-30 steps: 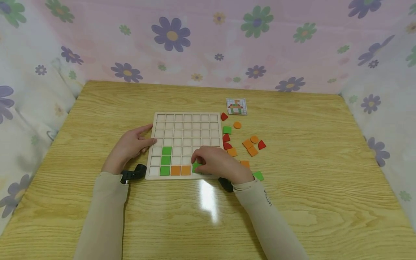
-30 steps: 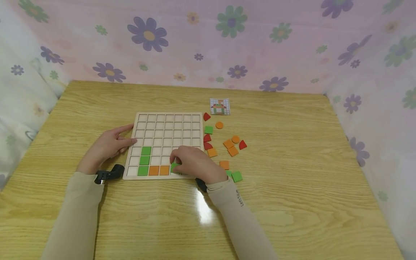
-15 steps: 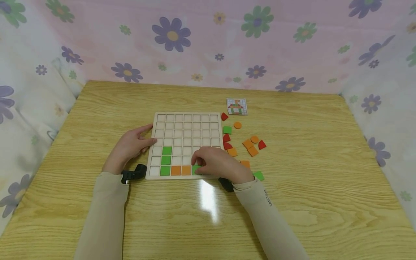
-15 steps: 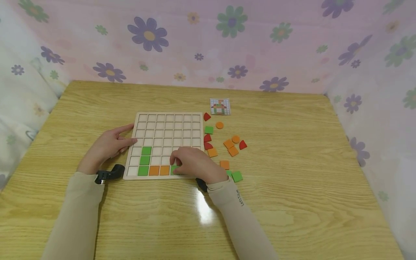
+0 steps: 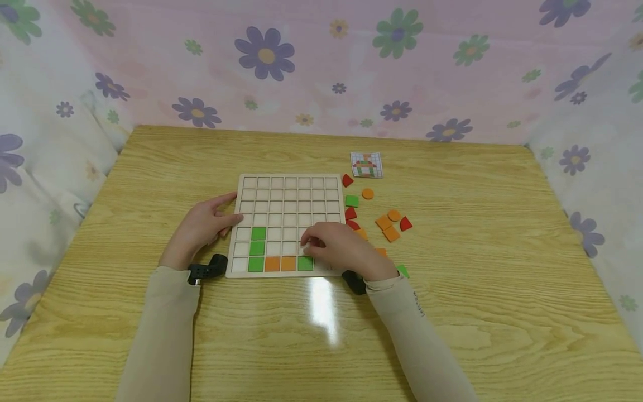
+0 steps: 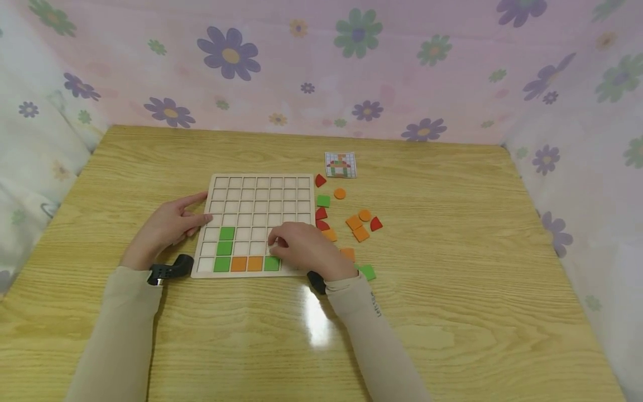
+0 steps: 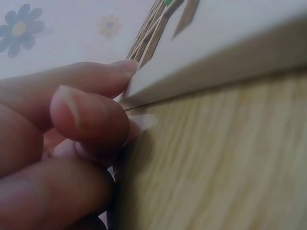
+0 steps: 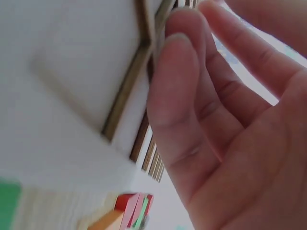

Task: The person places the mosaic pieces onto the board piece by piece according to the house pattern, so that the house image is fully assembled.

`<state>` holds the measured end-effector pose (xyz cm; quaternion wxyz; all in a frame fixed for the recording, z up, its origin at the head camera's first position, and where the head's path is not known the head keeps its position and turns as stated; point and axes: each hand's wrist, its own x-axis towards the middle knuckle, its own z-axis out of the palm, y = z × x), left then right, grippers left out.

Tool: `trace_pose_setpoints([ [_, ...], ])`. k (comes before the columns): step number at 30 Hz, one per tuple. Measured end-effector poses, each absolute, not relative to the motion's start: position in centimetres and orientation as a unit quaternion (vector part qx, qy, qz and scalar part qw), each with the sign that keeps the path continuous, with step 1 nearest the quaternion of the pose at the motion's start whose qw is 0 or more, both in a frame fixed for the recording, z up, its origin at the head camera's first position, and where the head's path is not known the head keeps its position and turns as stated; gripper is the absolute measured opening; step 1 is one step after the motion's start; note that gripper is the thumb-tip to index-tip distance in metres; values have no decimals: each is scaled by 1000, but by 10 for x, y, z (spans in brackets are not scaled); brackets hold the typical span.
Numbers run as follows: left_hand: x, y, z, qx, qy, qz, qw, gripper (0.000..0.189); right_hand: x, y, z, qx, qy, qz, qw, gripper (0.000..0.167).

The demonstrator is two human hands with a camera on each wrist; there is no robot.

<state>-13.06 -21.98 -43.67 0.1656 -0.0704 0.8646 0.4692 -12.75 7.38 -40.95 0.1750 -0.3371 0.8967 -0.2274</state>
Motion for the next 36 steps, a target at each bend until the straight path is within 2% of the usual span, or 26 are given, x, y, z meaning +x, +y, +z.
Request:
trace_pose_setpoints([
  [11, -131, -220, -435, -72, 864, 470, 166, 69, -145, 99, -405, -278, 910, -260, 164, 23],
  [17, -131, -223, -434, -67, 868, 462, 168, 70, -155, 116, -407, -248, 916, -282, 141, 24],
  [24, -132, -221, -434, -66, 867, 465, 168, 69, -165, 131, -406, -195, 927, -283, 148, 29],
  [36, -129, -218, -437, -77, 857, 481, 170, 68, -186, 145, -406, -163, 938, -262, 157, 34],
])
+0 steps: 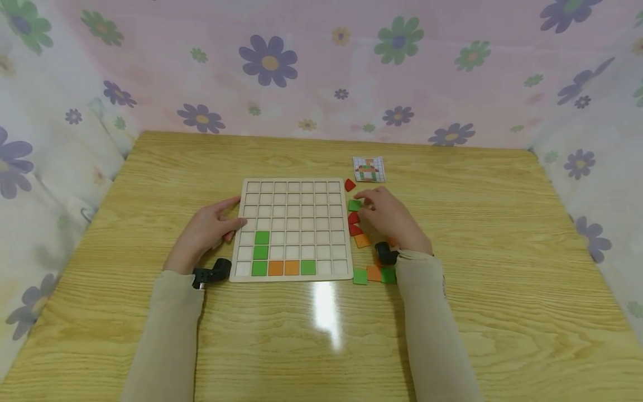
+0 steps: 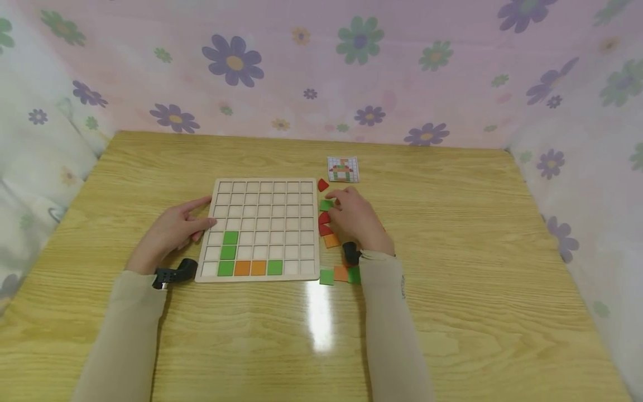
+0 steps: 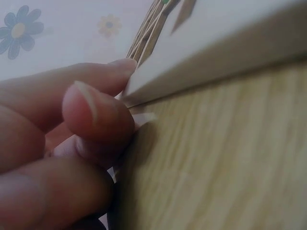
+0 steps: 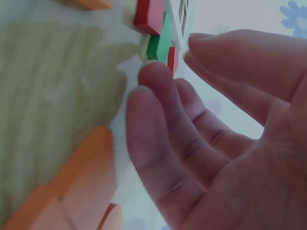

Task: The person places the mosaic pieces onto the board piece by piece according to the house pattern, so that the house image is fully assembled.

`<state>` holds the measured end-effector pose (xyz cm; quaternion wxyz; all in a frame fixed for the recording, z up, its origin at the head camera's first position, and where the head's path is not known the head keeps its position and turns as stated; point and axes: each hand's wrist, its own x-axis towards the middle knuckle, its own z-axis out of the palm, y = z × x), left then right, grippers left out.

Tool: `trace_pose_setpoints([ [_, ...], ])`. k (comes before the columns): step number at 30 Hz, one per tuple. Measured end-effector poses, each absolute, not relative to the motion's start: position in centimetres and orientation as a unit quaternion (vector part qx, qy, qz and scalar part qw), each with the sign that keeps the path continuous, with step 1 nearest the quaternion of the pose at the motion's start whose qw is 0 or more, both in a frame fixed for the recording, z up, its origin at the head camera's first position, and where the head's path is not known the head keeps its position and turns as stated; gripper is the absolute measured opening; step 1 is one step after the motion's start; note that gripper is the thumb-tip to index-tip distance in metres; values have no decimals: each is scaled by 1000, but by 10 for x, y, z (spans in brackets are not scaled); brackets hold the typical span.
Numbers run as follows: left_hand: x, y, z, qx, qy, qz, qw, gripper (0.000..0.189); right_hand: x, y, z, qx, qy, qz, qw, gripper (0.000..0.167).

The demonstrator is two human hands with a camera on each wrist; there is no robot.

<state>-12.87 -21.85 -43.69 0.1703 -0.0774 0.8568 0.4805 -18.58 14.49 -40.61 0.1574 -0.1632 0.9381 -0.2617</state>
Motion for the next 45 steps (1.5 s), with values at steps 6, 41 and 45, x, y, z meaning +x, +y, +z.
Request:
trace_pose_setpoints([
  [6, -128, -219, -438, -78, 860, 476, 167, 70, -190, 141, -403, -176, 937, -249, 168, 34],
  [41, -131, -221, -441, -72, 865, 468, 166, 69, -188, 136, -410, -126, 942, -272, 151, 25],
  [45, -132, -221, -441, -84, 864, 468, 166, 68, -187, 135, -409, -140, 934, -292, 154, 29],
])
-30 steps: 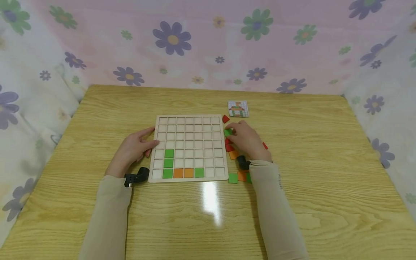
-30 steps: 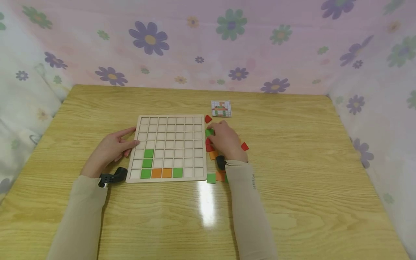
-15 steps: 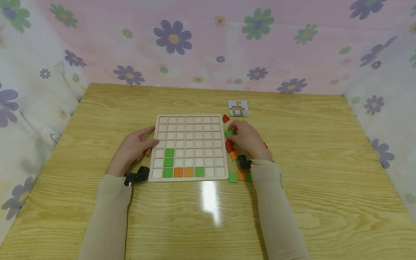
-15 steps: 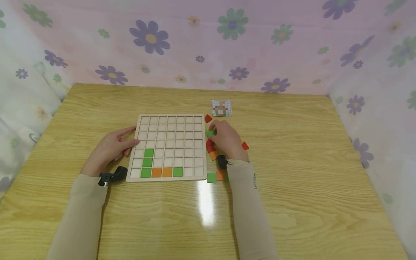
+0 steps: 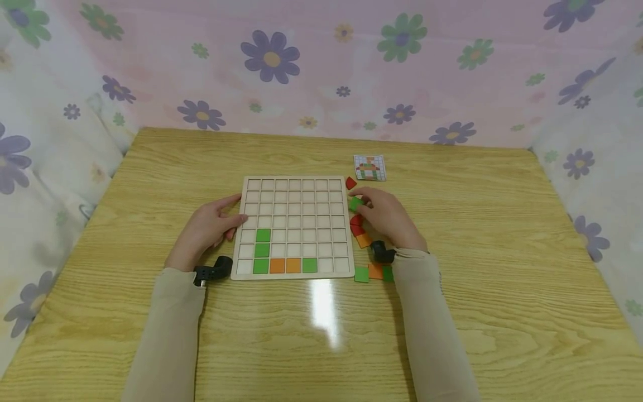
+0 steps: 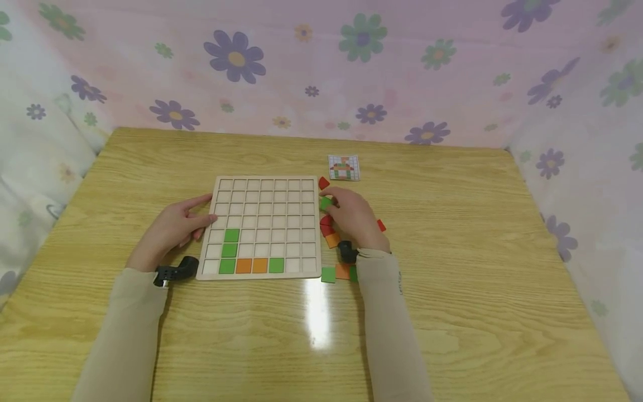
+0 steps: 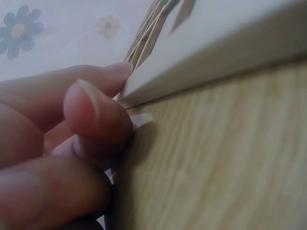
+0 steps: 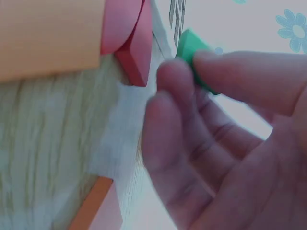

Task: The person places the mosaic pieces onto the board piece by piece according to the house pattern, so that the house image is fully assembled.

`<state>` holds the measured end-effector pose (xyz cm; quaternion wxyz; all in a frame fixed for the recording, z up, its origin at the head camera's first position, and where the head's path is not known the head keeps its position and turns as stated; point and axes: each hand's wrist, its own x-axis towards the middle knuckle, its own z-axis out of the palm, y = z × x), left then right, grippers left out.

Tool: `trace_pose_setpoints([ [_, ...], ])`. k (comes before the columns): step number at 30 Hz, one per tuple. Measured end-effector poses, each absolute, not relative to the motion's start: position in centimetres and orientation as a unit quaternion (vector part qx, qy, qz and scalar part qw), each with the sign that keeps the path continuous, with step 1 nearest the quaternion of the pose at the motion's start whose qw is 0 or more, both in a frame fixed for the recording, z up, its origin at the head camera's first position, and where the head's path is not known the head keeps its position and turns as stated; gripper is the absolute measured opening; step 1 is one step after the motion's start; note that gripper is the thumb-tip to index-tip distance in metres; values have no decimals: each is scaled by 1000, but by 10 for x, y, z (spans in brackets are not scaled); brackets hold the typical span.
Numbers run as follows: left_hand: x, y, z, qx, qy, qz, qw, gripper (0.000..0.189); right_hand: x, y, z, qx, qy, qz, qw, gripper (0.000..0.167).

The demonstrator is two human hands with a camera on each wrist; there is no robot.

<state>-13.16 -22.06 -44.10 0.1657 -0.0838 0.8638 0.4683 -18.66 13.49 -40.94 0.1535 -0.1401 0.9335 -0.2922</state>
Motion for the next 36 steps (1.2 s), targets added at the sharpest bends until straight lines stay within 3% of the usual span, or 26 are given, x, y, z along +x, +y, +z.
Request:
trace_pose_setpoints([
  [36, -132, -221, -439, -73, 877, 448, 158, 70, -163, 82, -403, -289, 888, -278, 226, 9],
])
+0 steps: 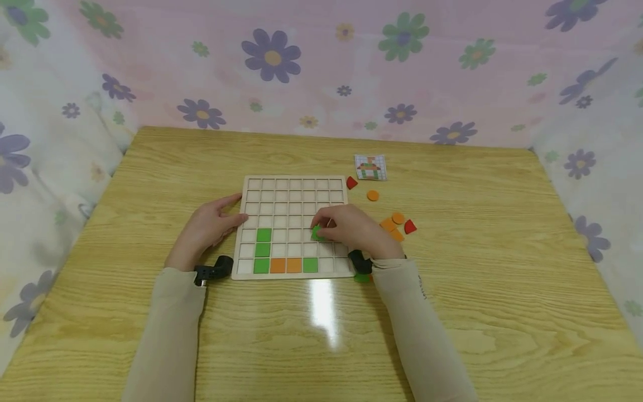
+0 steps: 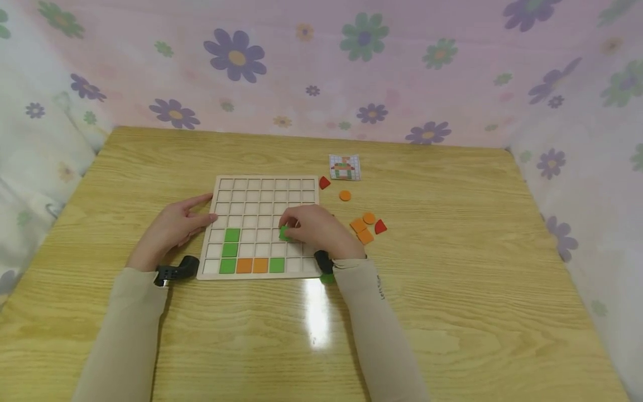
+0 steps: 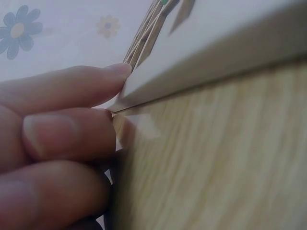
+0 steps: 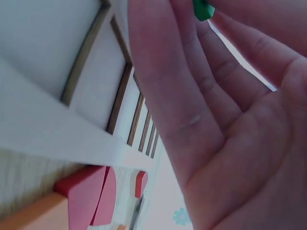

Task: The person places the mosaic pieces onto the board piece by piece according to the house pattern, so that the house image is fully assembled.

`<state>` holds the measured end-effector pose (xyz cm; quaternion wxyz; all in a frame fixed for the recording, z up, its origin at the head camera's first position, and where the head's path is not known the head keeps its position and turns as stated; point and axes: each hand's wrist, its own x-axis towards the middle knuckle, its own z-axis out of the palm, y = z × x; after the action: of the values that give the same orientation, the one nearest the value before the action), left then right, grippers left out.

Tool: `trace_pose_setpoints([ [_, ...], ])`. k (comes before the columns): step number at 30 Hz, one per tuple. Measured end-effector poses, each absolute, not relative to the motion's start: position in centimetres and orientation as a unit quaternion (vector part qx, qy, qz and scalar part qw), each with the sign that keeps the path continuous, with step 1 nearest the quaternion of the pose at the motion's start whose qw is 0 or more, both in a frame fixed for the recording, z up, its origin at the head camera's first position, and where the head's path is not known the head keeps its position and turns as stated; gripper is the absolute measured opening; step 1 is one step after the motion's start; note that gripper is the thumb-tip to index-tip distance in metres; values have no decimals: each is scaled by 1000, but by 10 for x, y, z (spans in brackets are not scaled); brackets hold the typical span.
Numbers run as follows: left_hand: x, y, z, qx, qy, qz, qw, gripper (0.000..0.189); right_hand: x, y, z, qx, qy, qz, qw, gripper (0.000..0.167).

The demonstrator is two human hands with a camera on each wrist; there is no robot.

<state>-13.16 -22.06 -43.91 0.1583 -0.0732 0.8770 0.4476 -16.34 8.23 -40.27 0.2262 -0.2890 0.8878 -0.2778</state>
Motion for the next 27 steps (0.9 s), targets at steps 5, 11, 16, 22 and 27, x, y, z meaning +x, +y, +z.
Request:
trace_pose_setpoints([
  [5, -131, -219, -439, -79, 877, 447, 158, 68, -161, 77, -404, -296, 889, -257, 235, 14],
  [11, -131, -220, -439, -74, 875, 451, 160, 69, -159, 73, -404, -306, 887, -249, 240, 14],
  [16, -131, -220, -437, -75, 874, 454, 158, 68, -157, 72, -403, -319, 887, -245, 225, 14],
  [22, -131, -218, -435, -78, 876, 449, 158, 66, -155, 68, -403, -333, 887, -240, 213, 13],
  [27, -130, -218, -435, -78, 876, 447, 162, 67, -152, 67, -403, -317, 889, -246, 222, 13],
])
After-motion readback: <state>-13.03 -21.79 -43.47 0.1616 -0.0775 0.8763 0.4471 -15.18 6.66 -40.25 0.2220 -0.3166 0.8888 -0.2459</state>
